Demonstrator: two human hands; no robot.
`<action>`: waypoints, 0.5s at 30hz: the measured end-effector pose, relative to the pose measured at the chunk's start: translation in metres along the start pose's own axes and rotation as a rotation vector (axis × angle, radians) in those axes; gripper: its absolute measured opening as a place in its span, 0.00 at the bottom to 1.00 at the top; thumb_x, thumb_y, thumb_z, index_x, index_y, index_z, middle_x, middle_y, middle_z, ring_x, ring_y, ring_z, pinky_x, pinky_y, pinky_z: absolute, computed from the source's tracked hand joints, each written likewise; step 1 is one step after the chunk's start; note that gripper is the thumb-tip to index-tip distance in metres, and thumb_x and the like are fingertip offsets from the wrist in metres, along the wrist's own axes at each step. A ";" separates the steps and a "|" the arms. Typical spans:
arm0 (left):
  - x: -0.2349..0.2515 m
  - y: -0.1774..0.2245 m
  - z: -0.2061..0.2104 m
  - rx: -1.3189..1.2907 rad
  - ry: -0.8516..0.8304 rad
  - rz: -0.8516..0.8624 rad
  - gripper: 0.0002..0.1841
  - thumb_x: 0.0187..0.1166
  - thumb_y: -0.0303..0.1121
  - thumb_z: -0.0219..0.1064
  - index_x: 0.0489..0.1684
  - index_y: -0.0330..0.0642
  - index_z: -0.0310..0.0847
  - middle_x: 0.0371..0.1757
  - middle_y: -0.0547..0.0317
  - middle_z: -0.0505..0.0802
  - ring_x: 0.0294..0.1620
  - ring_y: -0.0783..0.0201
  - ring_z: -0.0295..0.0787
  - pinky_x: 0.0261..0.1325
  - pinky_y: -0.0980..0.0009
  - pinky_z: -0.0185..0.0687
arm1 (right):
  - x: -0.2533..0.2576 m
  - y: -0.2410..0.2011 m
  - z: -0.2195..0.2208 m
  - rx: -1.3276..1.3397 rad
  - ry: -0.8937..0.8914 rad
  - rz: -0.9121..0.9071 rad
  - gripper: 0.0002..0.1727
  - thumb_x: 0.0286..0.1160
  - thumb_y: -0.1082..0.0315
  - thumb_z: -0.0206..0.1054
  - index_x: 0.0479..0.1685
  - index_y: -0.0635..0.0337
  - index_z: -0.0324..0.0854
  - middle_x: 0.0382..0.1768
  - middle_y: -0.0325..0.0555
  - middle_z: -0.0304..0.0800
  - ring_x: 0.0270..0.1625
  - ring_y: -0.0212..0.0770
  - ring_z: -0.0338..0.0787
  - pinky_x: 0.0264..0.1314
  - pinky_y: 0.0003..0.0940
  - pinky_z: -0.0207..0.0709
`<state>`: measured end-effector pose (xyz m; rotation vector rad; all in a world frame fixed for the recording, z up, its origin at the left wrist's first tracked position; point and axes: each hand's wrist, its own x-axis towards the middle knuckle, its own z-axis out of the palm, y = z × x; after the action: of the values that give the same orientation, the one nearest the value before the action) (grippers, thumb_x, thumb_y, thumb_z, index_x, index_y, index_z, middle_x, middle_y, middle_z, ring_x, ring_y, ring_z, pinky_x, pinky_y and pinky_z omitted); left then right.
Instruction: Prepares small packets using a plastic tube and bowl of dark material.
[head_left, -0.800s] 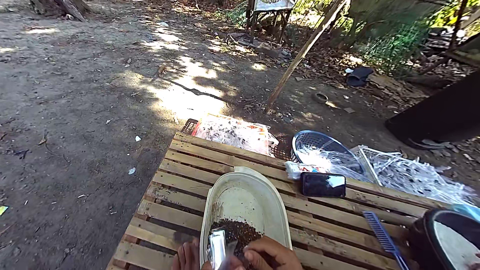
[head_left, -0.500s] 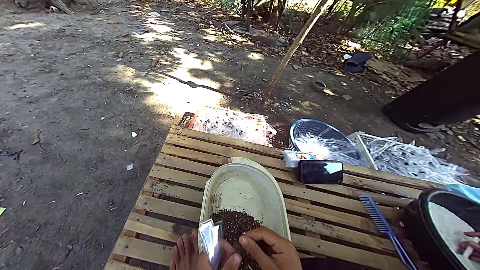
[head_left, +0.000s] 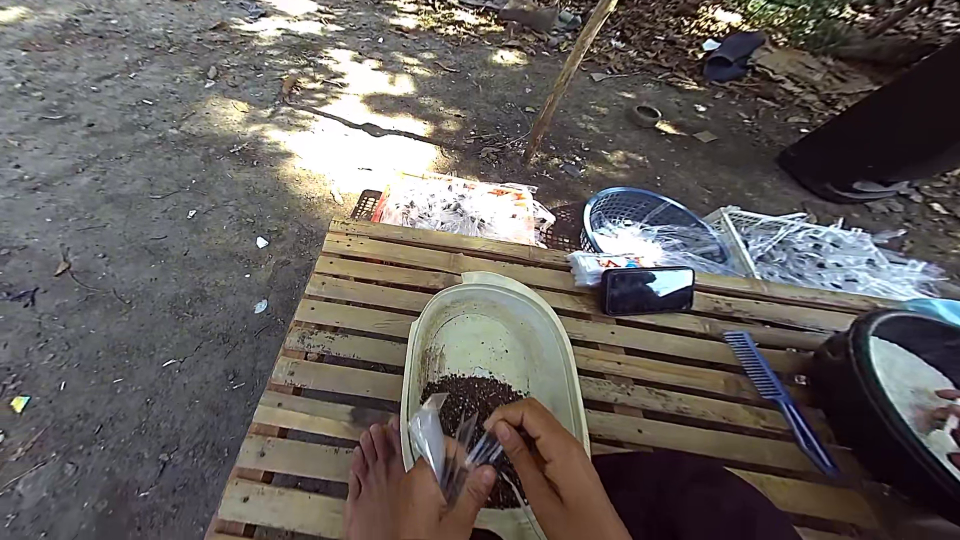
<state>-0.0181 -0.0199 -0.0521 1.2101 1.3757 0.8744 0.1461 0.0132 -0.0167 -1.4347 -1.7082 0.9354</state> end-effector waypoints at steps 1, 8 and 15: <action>0.000 -0.002 -0.001 -0.022 0.001 -0.015 0.13 0.73 0.40 0.76 0.38 0.39 0.86 0.30 0.69 0.89 0.34 0.77 0.85 0.44 0.74 0.81 | -0.003 0.001 -0.003 0.014 -0.029 -0.006 0.11 0.82 0.76 0.57 0.48 0.70 0.86 0.43 0.53 0.87 0.43 0.32 0.87 0.46 0.21 0.81; -0.007 0.012 -0.009 -0.643 0.262 -0.288 0.11 0.74 0.16 0.62 0.51 0.33 0.79 0.32 0.67 0.89 0.26 0.77 0.83 0.32 0.80 0.82 | -0.029 0.026 -0.044 -0.085 -0.302 -0.023 0.24 0.54 0.93 0.57 0.52 0.74 0.87 0.53 0.66 0.91 0.57 0.61 0.92 0.59 0.52 0.86; -0.010 0.000 -0.025 -0.828 0.353 -0.337 0.13 0.89 0.21 0.47 0.40 0.36 0.78 0.25 0.64 0.88 0.20 0.75 0.82 0.26 0.81 0.81 | -0.041 0.059 -0.033 -0.032 -0.314 -0.092 0.09 0.64 0.85 0.68 0.34 0.68 0.94 0.45 0.59 0.96 0.52 0.50 0.96 0.60 0.38 0.87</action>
<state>-0.0433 -0.0269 -0.0458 0.1908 1.2280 1.2688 0.2080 -0.0172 -0.0546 -1.2671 -2.0066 1.1328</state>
